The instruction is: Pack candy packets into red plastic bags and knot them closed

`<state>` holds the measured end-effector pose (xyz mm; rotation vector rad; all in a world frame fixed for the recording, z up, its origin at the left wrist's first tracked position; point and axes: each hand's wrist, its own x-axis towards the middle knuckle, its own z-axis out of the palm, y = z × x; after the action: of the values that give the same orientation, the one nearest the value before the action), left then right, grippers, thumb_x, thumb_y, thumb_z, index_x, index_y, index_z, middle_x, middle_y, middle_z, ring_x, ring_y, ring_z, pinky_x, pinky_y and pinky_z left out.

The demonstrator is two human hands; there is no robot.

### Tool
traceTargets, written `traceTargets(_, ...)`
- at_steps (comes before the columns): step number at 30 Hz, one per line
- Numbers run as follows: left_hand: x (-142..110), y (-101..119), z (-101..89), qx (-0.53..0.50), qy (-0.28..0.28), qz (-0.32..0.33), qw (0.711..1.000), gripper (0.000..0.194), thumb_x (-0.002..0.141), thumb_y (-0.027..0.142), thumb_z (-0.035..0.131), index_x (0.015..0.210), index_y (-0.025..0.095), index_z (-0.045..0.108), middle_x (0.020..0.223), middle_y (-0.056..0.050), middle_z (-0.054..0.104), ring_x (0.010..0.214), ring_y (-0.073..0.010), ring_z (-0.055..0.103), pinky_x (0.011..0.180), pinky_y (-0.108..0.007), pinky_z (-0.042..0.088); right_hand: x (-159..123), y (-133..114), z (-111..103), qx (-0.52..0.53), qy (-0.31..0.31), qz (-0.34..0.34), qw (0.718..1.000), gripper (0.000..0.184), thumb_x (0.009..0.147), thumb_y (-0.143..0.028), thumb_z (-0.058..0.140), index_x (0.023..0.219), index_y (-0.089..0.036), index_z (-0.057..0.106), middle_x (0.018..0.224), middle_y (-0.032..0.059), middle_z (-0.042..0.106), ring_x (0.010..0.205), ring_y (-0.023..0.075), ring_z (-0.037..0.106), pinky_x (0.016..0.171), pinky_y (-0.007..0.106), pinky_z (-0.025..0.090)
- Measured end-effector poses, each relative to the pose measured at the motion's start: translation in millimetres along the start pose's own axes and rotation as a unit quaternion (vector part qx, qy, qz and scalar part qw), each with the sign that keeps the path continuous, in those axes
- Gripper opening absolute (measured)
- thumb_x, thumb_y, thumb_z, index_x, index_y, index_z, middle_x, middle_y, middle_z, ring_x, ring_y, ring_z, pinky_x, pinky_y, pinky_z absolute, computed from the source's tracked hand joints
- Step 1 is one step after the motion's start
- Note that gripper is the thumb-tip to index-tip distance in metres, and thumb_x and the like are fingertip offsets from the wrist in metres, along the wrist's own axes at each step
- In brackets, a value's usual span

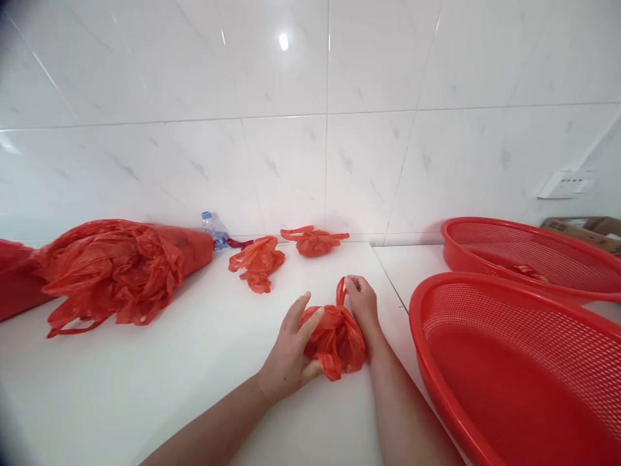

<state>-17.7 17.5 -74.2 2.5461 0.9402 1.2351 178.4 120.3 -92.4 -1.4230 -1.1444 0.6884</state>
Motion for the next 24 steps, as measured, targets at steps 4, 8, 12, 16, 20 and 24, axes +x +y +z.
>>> traceTargets(4, -1.9, 0.0, 1.7, -0.028, -0.064, -0.038, 0.997, 0.073, 0.071, 0.017, 0.063, 0.138, 0.026, 0.033, 0.131, -0.014, 0.048, 0.116, -0.0281, 0.048, 0.092, -0.044, 0.041, -1.0, 2.0, -2.7, -0.016, -0.011, -0.010, 1.000, 0.037, 0.075, -0.048, 0.050, 0.090, -0.017, 0.063, 0.090, 0.0073, 0.067, 0.081, 0.0199, 0.061, 0.074, 0.031, 0.046)
traceTargets(8, -13.0, 1.4, -14.1, -0.004, -0.054, -0.036, 0.998, 0.057, 0.066, 0.002, 0.050, 0.117, 0.026, 0.052, 0.088, -0.004, 0.065, 0.081, -0.0196, 0.058, 0.078, -0.037, 0.044, 1.2, 7.8, -5.7, -0.015, -0.032, 0.012, 0.999, 0.035, 0.074, -0.042, 0.053, 0.095, -0.017, 0.064, 0.096, 0.0077, 0.067, 0.080, 0.0191, 0.064, 0.073, 0.030, 0.047)
traceTargets(12, -42.9, -5.3, -55.9, 0.041, -0.030, -0.092, 0.995, 0.059, 0.054, -0.004, 0.041, 0.102, 0.024, 0.059, 0.084, -0.004, 0.065, 0.076, -0.0185, 0.057, 0.069, -0.032, 0.045, 3.6, 12.5, -7.0, -0.039, -0.039, 0.019, 0.998, 0.034, 0.073, -0.039, 0.053, 0.097, -0.018, 0.064, 0.092, 0.0075, 0.067, 0.079, 0.0202, 0.064, 0.070, 0.031, 0.046)
traceTargets(16, -89.5, -15.6, -119.4, 0.110, 0.050, -0.216, 0.969, 0.057, 0.054, -0.002, 0.038, 0.098, 0.027, 0.059, 0.085, -0.001, 0.064, 0.080, -0.0177, 0.059, 0.069, -0.028, 0.048, 0.1, 10.6, -5.6, -0.061, -0.045, 0.016, 0.997, 0.032, 0.074, -0.039, 0.051, 0.097, -0.021, 0.064, 0.093, 0.0056, 0.068, 0.079, 0.0198, 0.064, 0.069, 0.031, 0.045)
traceTargets(20, -132.5, -26.1, -182.9, 0.219, 0.184, -0.368, 0.885, 0.046, 0.064, 0.008, 0.043, 0.103, 0.029, 0.057, 0.094, 0.000, 0.064, 0.083, -0.0201, 0.061, 0.070, -0.031, 0.050, -5.0, 4.4, -2.1, -0.098, -0.043, -0.004, 0.994, 0.031, 0.073, -0.039, 0.050, 0.092, -0.021, 0.066, 0.091, 0.0051, 0.068, 0.080, 0.0206, 0.062, 0.069, 0.031, 0.043)
traceTargets(24, -151.7, -31.8, -215.6, 0.288, 0.096, -0.373, 0.877, 0.049, 0.066, 0.024, 0.056, 0.115, 0.028, 0.054, 0.120, -0.007, 0.055, 0.104, -0.0283, 0.057, 0.082, -0.040, 0.050, -7.6, -0.3, -0.3, -0.119, -0.043, -0.012, 0.992, 0.029, 0.073, -0.037, 0.048, 0.090, -0.022, 0.066, 0.093, 0.0036, 0.068, 0.082, 0.0199, 0.061, 0.069, 0.031, 0.043)
